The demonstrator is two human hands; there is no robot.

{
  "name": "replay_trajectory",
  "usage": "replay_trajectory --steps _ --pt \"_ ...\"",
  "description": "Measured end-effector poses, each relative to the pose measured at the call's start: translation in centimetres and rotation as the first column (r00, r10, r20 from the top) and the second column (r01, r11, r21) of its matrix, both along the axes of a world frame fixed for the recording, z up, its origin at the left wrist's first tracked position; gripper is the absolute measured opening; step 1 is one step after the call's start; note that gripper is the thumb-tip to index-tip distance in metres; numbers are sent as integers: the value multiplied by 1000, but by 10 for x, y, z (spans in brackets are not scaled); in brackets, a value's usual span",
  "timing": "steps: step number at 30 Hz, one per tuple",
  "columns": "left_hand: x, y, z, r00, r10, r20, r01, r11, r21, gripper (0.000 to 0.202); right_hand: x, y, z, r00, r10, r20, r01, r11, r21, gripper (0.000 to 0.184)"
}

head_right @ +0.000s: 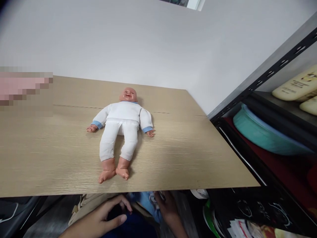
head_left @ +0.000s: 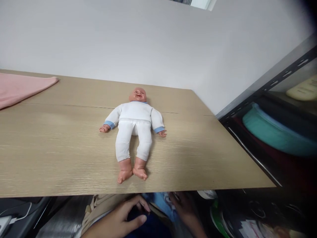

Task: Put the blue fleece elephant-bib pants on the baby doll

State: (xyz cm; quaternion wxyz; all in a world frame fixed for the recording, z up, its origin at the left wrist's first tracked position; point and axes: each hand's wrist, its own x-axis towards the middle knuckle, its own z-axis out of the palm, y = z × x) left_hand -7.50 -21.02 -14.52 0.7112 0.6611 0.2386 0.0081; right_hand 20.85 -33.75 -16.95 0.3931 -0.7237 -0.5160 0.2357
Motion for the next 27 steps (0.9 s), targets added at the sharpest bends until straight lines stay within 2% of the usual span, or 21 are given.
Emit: replay_trajectory --steps 2,3,4,6,7,9,10,11,12,13,15,16,18,20,22,25,27 --pt "-13 12 32 991 -120 62 122 992 -27 37 -4 -11 26 999 9 -54 -12 999 -53 40" --pt "-20 20 51 978 -180 105 185 982 -39 38 -6 -15 46 995 52 -84 -63 988 -141 35" --pt "-26 28 70 965 -221 141 232 970 -67 37 -9 -17 69 985 139 -99 -158 964 -214 29" --pt "-34 45 108 949 -247 196 275 953 -130 43 -13 -18 120 912 375 -165 -408 870 -277 18" --pt "-35 53 125 935 -264 238 299 946 -122 46 -15 -14 146 888 417 -194 -457 847 -272 17" --pt "-30 67 151 889 -296 350 296 953 55 48 -15 -2 190 882 452 -135 -470 867 -164 21" --pt "-25 73 162 870 -293 396 247 955 163 57 -14 7 209 860 505 -75 -510 852 -120 29" --pt "-17 79 170 881 -261 395 171 954 248 63 -13 18 224 812 584 -18 -584 812 -6 33" --pt "-8 83 177 898 -236 372 117 941 317 68 -11 30 237 754 655 46 -656 749 94 40" --pt "2 88 184 908 -219 356 82 929 361 75 -8 42 248 713 693 103 -698 691 186 47" --pt "20 96 196 914 -232 332 73 900 429 81 -4 65 267 694 697 179 -715 637 290 52" --pt "28 101 202 911 -248 329 71 881 468 78 -3 75 275 688 695 210 -720 616 320 53" --pt "38 112 214 901 -270 340 37 828 559 61 1 92 291 698 662 273 -713 610 346 52" --pt "41 124 225 884 -265 384 -42 774 632 44 5 104 304 730 588 348 -683 647 339 49" --pt "40 136 235 866 -237 440 -138 732 667 36 9 115 314 776 495 391 -621 708 336 48" --pt "36 153 248 865 -192 464 -227 674 703 33 12 133 324 851 405 333 -511 785 351 54" --pt "36 162 256 862 -179 474 -254 657 710 38 12 147 330 882 376 284 -460 816 349 58"
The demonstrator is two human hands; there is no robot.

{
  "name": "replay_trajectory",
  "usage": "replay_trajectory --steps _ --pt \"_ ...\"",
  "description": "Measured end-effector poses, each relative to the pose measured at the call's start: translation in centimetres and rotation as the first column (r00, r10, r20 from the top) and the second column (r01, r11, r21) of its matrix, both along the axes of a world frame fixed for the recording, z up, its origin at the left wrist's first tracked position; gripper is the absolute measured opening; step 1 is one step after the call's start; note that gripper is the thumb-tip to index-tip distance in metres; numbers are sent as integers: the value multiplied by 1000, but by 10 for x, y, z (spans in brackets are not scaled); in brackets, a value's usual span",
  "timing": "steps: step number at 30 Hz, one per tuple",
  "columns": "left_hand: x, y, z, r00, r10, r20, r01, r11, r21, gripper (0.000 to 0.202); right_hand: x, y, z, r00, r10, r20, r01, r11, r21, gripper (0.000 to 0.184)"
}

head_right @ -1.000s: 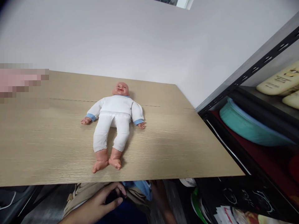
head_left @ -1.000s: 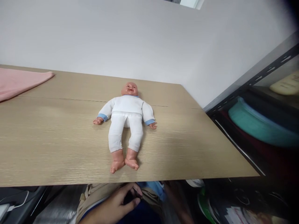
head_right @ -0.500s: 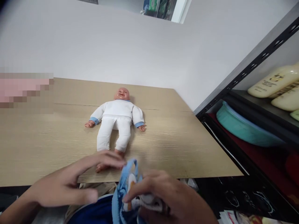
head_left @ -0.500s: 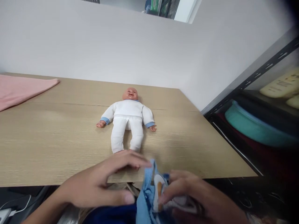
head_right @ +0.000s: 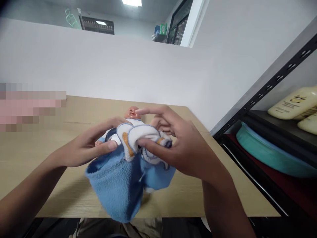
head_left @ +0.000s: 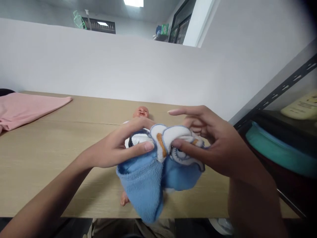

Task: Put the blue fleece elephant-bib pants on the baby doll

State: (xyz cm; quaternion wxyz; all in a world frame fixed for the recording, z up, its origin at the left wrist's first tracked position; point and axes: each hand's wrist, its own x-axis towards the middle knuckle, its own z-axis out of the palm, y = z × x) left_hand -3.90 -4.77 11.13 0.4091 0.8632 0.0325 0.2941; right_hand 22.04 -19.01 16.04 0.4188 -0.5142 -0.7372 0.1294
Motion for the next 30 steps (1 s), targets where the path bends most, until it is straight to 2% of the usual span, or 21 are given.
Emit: replay_trajectory --steps 3,7,10,13,15,18,21,24,27,30 --pt "5 12 10 998 43 38 -45 998 38 41 -2 22 8 1000 -22 -7 22 1000 -4 54" --pt "12 32 15 990 130 54 -133 989 58 27 0 47 15 1000 9 -8 -9 999 -34 56" --pt "10 52 13 975 183 124 -183 983 -14 25 9 65 12 994 102 -41 -107 979 -173 56" --pt "7 68 10 951 245 187 -245 969 -24 27 19 84 2 966 255 29 -234 921 -313 39" --pt "6 75 9 938 313 149 -315 949 -8 28 22 96 -7 949 308 75 -278 922 -268 36" --pt "7 85 6 923 375 -89 -374 927 34 31 26 110 -22 947 319 -17 -319 939 -130 36" --pt "10 97 3 893 342 -293 -346 937 40 38 35 122 -33 957 270 -108 -287 938 -197 57" --pt "10 106 1 898 280 -340 -311 949 -41 46 46 130 -35 972 234 -13 -221 899 -378 69" --pt "6 109 2 937 180 -298 -218 971 -98 46 49 132 -32 940 316 130 -211 835 -508 63" --pt "-1 106 4 966 67 -251 -80 996 -42 42 41 130 -29 875 435 213 -269 803 -532 50"
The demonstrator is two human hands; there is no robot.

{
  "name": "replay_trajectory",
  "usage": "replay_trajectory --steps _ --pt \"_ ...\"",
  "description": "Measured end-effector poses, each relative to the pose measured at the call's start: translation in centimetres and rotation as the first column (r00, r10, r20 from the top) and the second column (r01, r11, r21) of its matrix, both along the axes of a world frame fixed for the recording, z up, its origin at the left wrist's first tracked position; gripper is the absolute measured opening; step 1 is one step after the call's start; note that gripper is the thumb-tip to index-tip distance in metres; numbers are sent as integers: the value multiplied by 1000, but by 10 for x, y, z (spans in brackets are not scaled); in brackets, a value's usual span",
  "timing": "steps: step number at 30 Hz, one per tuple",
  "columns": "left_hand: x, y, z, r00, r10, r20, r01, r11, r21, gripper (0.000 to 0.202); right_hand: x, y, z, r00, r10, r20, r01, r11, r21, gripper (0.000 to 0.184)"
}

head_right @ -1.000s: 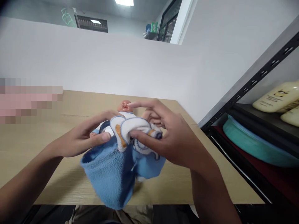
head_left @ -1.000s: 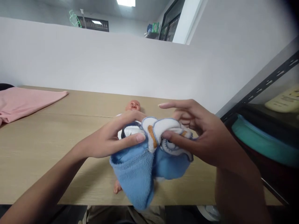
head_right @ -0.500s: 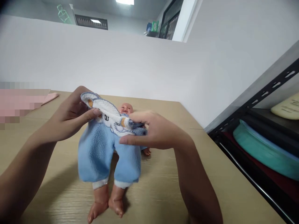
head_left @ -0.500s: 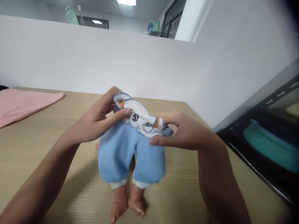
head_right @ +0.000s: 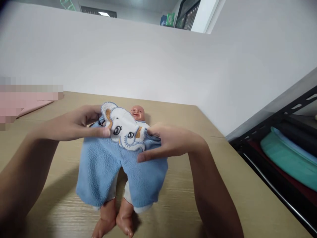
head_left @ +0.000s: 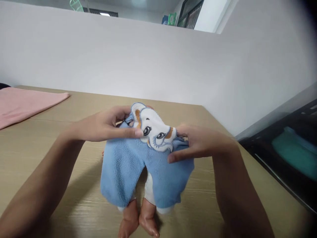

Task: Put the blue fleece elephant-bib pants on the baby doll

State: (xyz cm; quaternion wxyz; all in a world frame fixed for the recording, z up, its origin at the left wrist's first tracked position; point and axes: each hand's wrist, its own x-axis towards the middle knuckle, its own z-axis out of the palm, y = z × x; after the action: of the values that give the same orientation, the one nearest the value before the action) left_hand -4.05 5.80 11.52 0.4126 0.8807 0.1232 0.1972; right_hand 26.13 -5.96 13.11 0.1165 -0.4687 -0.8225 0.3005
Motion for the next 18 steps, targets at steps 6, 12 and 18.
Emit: replay_trajectory --steps 6,12,18 --pt "-20 2 7 977 26 -213 8 987 160 29 -10 -4 -8 967 19 -256 8 995 103 45" --pt "-7 0 4 1000 -6 -8 7 997 73 30 -25 5 -28 886 -110 -450 128 992 11 72" --pt "6 -3 -4 998 14 -66 -18 998 -59 46 -28 15 -36 918 -40 -395 21 998 -51 74"
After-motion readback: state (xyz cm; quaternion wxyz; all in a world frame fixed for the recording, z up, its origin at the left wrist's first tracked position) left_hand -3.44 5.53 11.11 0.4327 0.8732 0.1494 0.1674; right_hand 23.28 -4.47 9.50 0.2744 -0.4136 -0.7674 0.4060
